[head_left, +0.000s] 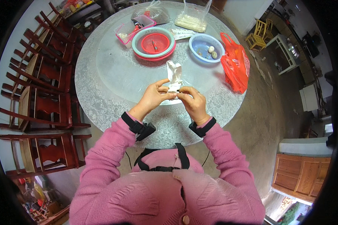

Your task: The person wipes a round table with a gray sponge, moving items like a plastic container, bowls, and a bag to reach different areas. They then open a white plastic bag, remove a white cloth, and continue wiping the table surface.

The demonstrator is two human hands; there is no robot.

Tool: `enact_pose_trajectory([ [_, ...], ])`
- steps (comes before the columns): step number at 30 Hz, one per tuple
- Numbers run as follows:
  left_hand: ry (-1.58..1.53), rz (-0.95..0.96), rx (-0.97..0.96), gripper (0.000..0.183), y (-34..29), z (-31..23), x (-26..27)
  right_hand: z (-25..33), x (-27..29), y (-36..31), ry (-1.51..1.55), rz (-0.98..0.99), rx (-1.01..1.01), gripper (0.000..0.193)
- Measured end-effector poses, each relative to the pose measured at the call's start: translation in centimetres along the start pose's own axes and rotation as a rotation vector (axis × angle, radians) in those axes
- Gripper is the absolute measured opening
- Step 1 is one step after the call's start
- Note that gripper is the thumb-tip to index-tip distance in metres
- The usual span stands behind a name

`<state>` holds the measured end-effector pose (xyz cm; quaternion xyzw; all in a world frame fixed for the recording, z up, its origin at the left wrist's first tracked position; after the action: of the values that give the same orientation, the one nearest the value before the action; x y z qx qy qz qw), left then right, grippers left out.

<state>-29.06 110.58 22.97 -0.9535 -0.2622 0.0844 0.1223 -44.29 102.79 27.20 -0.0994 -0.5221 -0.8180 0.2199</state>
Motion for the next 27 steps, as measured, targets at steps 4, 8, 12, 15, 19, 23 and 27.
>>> enact_pose_trajectory([
  [4,0.101,-0.14,-0.232,0.097,-0.7,-1.4,-0.9,-1.9,-0.2,-0.3,0.095,0.014,-0.212,0.019],
  [8,0.86,-0.306,-0.917,0.091,-3.0,-4.8,-2.8,-3.3,-0.6,-0.2,0.197,0.001,-0.331,0.013],
  [12,1.098,-0.182,-0.921,0.065,-2.6,-4.1,-3.4,-3.9,-0.9,0.1,0.283,0.057,-0.369,0.011],
  [15,1.071,-0.192,-0.879,0.052,-2.4,-3.8,-2.9,-4.3,-1.2,-0.1,0.31,0.137,-0.441,0.008],
  [19,1.075,-0.194,-0.89,0.045,-2.5,-4.5,-1.7,-4.5,-1.4,-0.6,0.467,0.135,-0.53,0.003],
  [23,1.074,-0.169,-0.871,0.046,-2.4,-4.8,-0.6,-4.5,-1.4,-1.2,0.595,0.086,-0.629,0.002],
  [27,0.961,-0.176,-0.884,0.044,-2.2,-4.5,-0.2,-4.3,-1.7,-1.5,0.643,0.049,-0.684,0.002],
])
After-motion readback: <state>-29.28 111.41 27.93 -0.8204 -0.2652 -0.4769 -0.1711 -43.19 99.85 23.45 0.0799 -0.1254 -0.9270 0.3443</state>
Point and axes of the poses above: each hand's wrist, its own y-axis towards the middle knuckle, its own x-axis out of the back of the hand, z = x × y, the point moved 6 cm from there along y, towards the middle knuckle, and after that the axes turned 9 degrees about -z, right-handed, at the moved point
